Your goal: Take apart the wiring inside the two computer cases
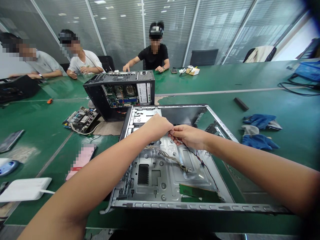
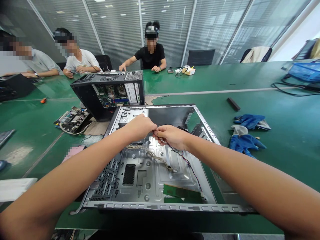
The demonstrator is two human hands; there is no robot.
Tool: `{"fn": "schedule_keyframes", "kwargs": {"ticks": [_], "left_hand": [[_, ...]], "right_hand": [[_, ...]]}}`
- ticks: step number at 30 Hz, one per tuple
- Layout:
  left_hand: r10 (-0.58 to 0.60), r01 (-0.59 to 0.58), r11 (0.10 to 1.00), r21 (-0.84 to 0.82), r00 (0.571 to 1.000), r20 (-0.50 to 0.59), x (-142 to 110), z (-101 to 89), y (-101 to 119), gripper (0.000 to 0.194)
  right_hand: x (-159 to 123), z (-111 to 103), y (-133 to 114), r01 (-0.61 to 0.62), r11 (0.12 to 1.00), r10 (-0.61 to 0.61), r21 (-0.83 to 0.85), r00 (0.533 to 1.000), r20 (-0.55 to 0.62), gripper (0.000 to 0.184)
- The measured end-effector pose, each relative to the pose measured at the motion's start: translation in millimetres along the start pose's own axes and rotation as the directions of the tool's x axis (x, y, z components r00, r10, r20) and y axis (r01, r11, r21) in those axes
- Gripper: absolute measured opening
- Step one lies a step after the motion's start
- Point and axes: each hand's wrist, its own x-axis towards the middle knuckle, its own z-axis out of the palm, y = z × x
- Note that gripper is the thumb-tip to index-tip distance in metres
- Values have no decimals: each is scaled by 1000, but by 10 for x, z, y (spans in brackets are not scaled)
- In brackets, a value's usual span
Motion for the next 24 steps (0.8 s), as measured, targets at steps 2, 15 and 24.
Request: {"fn": "schedule_keyframes", "kwargs": {"ticks": [2,15,24], "left_hand": [[-6,6,1000,6,1000,13,-1,-22,17,16],[-27,25,999,24,996,84,-2,-89,58,15],[-13,10,1000,25,996,94,4,-75,36,22]], "right_hand": [[2,-6,-2,-8,1000,8,3,1000,6,17],[43,-46,-6,14,986,-13,-164,1000,10,19],[44,9,-19,21,984,-28,-178,999,-39,14]]}}
